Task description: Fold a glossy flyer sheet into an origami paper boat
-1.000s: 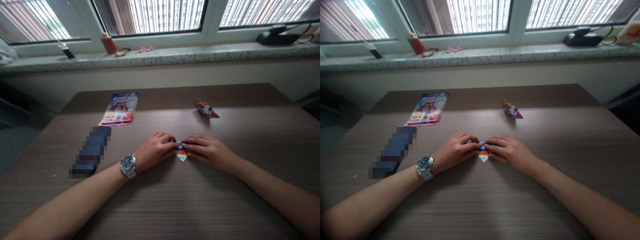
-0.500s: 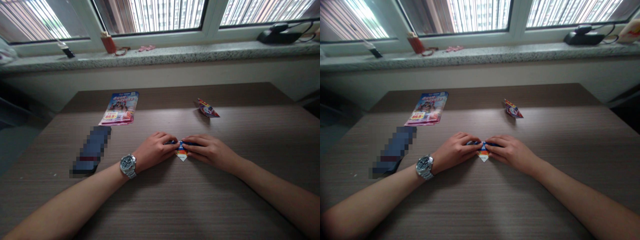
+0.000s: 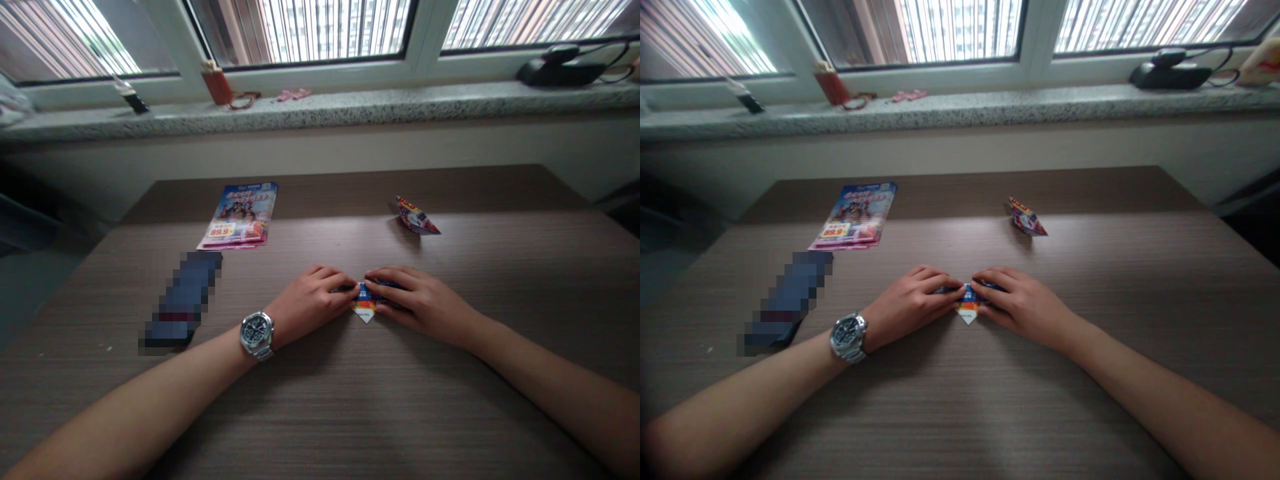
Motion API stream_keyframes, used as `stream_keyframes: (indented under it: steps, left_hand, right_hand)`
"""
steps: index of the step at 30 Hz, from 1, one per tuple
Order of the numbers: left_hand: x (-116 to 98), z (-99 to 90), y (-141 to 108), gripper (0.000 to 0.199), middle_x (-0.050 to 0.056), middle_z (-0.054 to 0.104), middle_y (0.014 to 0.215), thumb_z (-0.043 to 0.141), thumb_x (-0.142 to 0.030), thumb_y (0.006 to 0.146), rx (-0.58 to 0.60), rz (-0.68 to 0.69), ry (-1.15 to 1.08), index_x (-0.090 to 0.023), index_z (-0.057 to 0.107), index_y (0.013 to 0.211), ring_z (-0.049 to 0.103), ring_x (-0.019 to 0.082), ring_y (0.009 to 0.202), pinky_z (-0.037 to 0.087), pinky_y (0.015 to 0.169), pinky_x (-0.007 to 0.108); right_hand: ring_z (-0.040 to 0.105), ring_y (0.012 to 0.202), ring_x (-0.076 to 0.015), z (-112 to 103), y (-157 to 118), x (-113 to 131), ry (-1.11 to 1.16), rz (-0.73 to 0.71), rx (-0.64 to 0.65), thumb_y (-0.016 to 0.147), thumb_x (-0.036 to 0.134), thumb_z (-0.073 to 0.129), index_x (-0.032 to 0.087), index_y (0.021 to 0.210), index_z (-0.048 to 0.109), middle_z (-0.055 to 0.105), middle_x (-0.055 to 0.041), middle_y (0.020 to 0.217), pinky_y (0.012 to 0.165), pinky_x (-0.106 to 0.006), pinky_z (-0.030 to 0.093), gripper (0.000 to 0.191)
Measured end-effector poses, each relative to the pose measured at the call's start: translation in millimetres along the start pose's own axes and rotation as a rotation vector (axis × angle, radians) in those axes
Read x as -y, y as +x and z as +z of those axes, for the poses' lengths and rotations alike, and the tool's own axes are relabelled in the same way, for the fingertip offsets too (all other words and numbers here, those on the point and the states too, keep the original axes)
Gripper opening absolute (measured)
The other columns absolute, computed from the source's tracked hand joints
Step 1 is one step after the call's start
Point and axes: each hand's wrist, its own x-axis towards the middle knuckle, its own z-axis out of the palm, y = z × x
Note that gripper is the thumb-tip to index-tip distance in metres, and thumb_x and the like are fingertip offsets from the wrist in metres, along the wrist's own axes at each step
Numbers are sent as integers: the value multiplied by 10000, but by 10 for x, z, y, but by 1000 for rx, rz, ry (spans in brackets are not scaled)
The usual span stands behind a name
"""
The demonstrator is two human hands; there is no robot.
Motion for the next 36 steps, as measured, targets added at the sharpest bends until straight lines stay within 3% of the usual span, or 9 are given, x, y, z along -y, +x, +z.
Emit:
stream_keyframes:
  steps: [22, 27, 36]
  left_hand:
    - [-24, 10, 0, 247, 41, 710, 1183, 544, -286, 1036, -3, -13, 37, -221, 654, 1247, 632, 198, 987, 482, 876, 351]
    - [-17, 27, -6, 246, 54, 699, 1162, 558, -288, 1028, -4, -10, 27, -226, 653, 1246, 627, 200, 991, 488, 878, 356]
    - [-36, 5, 9, 234, 63, 692, 1130, 528, -313, 1040, -35, -39, -11, -218, 664, 1205, 639, 197, 993, 504, 890, 351]
  right_hand:
    - [642, 1178, -274, 22, 19, 20, 45, 77, -18, 1007, 276, 566, 258, 1282, 686, 664, -136, 1315, 970, -468, 567, 300]
    - [656, 1148, -263, 42, 29, 37, 91, 135, -106, 998, 279, 579, 244, 1307, 667, 679, -134, 1268, 969, -453, 573, 323]
    - [641, 1094, -278, 76, 18, -7, 84, 180, -161, 949, 309, 660, 244, 1118, 703, 664, -122, 1181, 918, -464, 567, 187]
